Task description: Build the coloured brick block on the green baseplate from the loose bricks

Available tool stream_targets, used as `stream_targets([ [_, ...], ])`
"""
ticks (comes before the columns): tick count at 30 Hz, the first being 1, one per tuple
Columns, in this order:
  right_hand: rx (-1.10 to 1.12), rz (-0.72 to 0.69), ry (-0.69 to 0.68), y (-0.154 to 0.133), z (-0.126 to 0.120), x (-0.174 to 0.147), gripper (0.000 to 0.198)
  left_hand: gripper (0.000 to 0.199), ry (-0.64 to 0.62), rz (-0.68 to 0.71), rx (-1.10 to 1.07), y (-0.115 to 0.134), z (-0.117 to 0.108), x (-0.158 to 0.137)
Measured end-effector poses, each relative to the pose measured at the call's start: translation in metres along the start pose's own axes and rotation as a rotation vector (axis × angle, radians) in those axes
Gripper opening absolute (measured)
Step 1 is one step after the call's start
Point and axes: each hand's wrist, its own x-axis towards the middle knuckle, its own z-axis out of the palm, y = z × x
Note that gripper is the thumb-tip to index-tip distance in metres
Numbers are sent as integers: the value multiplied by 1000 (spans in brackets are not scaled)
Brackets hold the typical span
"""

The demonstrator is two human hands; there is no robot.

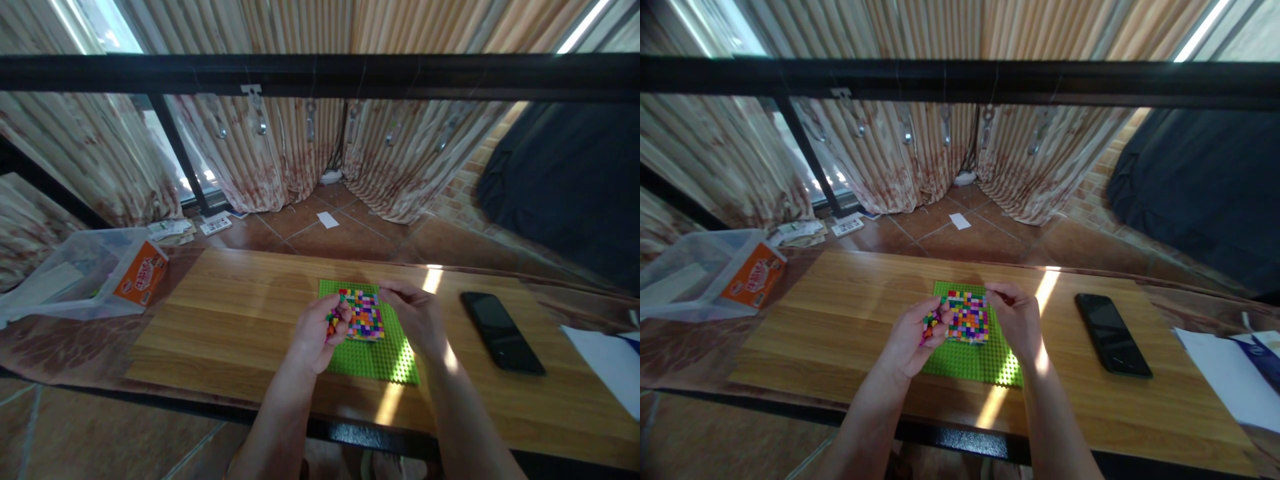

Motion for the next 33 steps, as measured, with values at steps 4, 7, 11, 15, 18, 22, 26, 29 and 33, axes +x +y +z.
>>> stream_targets([
  [4,-241,-176,-77,-2,3,-1,16,16,-12,9,9,-2,-2,1],
  [7,-285,-196,-111,-2,6,-2,18,16,-7,5,14,-1,-2,1],
  [11,-278,-170,-134,4,11,-1,20,17,-8,9,20,0,-1,1],
  [15,-206,-85,-114,10,16,0,24,18,-3,14,22,0,-1,1],
  [18,-97,0,-114,12,18,0,27,19,8,19,27,1,-1,0],
  [22,99,114,-117,13,19,1,32,19,19,17,34,1,-1,-1],
  [26,270,209,-120,13,19,2,33,19,12,16,34,0,-2,0],
  [29,267,212,-134,13,19,2,33,19,0,30,37,-2,-2,1],
  [33,226,214,-153,14,18,4,34,18,-2,37,51,-3,-3,2],
])
